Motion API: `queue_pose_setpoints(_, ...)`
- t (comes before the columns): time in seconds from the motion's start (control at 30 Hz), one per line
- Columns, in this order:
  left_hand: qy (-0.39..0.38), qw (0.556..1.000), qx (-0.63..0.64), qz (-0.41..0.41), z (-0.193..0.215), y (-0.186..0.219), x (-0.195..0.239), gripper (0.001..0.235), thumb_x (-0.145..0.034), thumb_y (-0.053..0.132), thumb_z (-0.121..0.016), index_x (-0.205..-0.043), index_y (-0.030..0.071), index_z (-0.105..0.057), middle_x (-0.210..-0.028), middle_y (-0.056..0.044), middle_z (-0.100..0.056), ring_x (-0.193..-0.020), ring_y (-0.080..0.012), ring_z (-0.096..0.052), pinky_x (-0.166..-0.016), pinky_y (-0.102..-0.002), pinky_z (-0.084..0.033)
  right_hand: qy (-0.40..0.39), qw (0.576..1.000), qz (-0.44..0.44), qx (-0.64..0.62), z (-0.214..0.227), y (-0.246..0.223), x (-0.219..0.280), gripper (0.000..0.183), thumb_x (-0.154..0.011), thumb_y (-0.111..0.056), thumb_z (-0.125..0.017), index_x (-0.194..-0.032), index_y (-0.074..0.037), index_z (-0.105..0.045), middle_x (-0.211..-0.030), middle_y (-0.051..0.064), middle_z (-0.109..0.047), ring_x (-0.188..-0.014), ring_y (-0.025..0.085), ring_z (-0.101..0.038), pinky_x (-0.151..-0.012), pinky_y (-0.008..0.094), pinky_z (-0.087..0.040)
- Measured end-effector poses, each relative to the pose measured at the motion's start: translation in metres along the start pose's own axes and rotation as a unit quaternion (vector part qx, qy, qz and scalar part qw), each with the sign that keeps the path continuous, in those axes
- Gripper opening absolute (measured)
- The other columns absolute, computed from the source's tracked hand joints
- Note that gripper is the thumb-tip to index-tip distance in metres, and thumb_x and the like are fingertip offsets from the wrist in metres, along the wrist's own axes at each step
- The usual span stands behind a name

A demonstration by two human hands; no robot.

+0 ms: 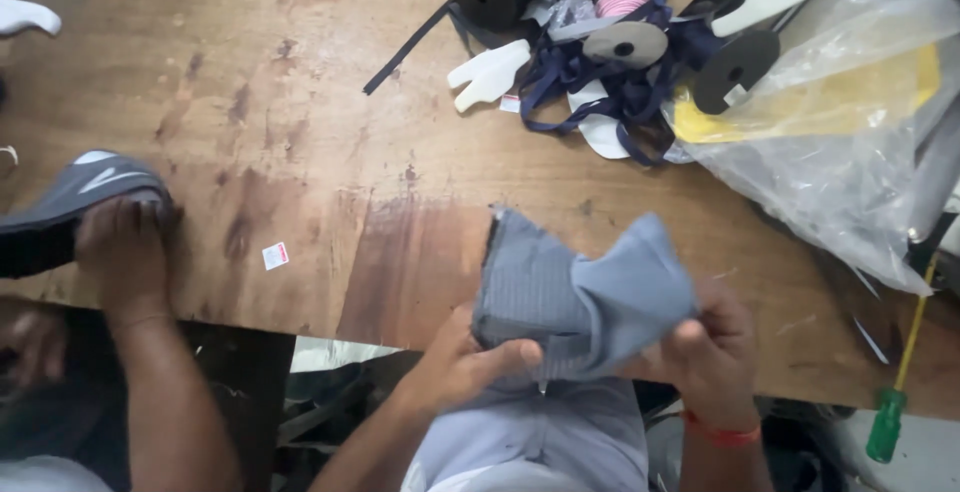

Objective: The person repeatedly inserts a white rectangular insert into the interior of a grey cap, presses it into place, and removes it. This cycle is performed multiple times on the same cap at a wooden workbench. The person also briefly handles a second cap and a screwdriver before returning to the first cap.

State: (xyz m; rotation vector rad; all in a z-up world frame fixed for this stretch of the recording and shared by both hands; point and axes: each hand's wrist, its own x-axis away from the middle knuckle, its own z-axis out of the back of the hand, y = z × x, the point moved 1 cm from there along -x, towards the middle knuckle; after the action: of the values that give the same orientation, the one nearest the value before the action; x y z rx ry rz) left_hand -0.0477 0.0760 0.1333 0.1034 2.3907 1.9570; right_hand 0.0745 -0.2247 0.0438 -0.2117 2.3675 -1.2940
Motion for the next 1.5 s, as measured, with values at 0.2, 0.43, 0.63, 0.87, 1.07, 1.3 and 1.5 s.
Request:
queue_pose_setpoints(0.2,-0.021,0.981,0.185,-0.047,-0.014,0.018,-0.019,0.055,-0.092,0.023,-0.077,-0.134,-0.007,-0.060,-0.121,-0.012,-0.071,-0.111,-0.0198,-0.068,-0.099,-0.036,-0.055,-0.072,0.990,-0.112,0.039,-0.096,-0.063,-0.031,0.091,-0.068,-0.027,-0.092,-0.145,-0.003,-0.048,-0.138,0.007,-0.060,-0.123,0.020,-0.060,-0.097,0.037,-0.056)
queue_pose_setpoints(0.43,0.037,0.957,0.288,-0.006,-0.011,0.013,-0.021,0.054,-0.095,0.024,-0.071,-0.135,-0.009,-0.058,-0.123,-0.018,-0.070,-0.110,-0.0254,-0.071,-0.096,-0.040,-0.057,-0.175,0.969,-0.044,0.169,-0.084,-0.063,-0.016,0.078,-0.067,-0.006,-0.093,-0.135,0.002,-0.056,-0.128,0.006,-0.064,-0.118,0.013,-0.058,-0.100,0.028,-0.048)
queue_pose_setpoints(0.63,0.125,0.944,0.294,-0.077,-0.007,0.026,-0.018,0.052,-0.098,0.022,-0.069,-0.136,-0.010,-0.056,-0.122,-0.021,-0.069,-0.106,-0.0291,-0.072,-0.091,-0.043,-0.059,-0.035,0.936,0.029,0.349,-0.065,-0.006,0.019,0.049,-0.077,-0.003,-0.094,-0.121,-0.004,-0.071,-0.105,0.003,-0.076,-0.100,0.011,-0.071,-0.088,0.025,-0.057)
queue_pose_setpoints(0.87,0.044,0.986,0.139,-0.076,0.004,0.031,0.001,0.050,-0.095,0.019,-0.073,-0.132,-0.010,-0.060,-0.122,-0.017,-0.071,-0.110,-0.0245,-0.070,-0.096,-0.039,-0.057,-0.121,0.977,-0.164,-0.068,-0.101,-0.055,-0.018,0.093,-0.080,-0.057,-0.079,-0.146,-0.001,-0.047,-0.135,0.008,-0.062,-0.122,0.016,-0.064,-0.093,0.034,-0.060)
queue_pose_setpoints(1.07,-0.039,0.997,-0.060,0.036,-0.002,0.028,-0.003,0.041,-0.091,0.023,-0.074,-0.121,-0.004,-0.071,-0.106,-0.007,-0.076,-0.099,-0.0150,-0.068,-0.087,-0.031,-0.056,0.009,0.980,-0.193,0.046,-0.056,-0.044,-0.022,0.053,-0.092,-0.020,-0.079,-0.135,0.001,-0.056,-0.111,0.008,-0.069,-0.089,0.013,-0.066,-0.072,0.028,-0.056)
queue_pose_setpoints(1.3,0.031,0.921,-0.378,-0.091,0.010,0.000,-0.038,0.027,-0.090,0.017,-0.074,-0.114,0.005,-0.074,-0.103,-0.011,-0.073,-0.102,-0.0260,-0.066,-0.094,-0.039,-0.051,0.138,0.948,-0.100,0.269,-0.073,-0.067,-0.034,0.014,-0.098,-0.004,-0.067,-0.112,-0.002,-0.068,-0.097,0.007,-0.077,-0.083,0.013,-0.069,-0.077,0.027,-0.057)
queue_pose_setpoints(1.5,0.120,0.553,-0.765,-0.307,-0.012,-0.034,-0.121,0.063,-0.097,0.019,-0.062,-0.156,0.009,-0.045,-0.133,-0.022,-0.058,-0.128,-0.0382,-0.056,-0.122,-0.058,-0.030,-0.214,0.761,0.228,0.568,-0.153,-0.067,-0.043,0.019,-0.088,-0.012,-0.073,-0.107,-0.011,-0.069,-0.102,0.011,-0.074,-0.093,0.029,-0.073,-0.080,0.040,-0.055)
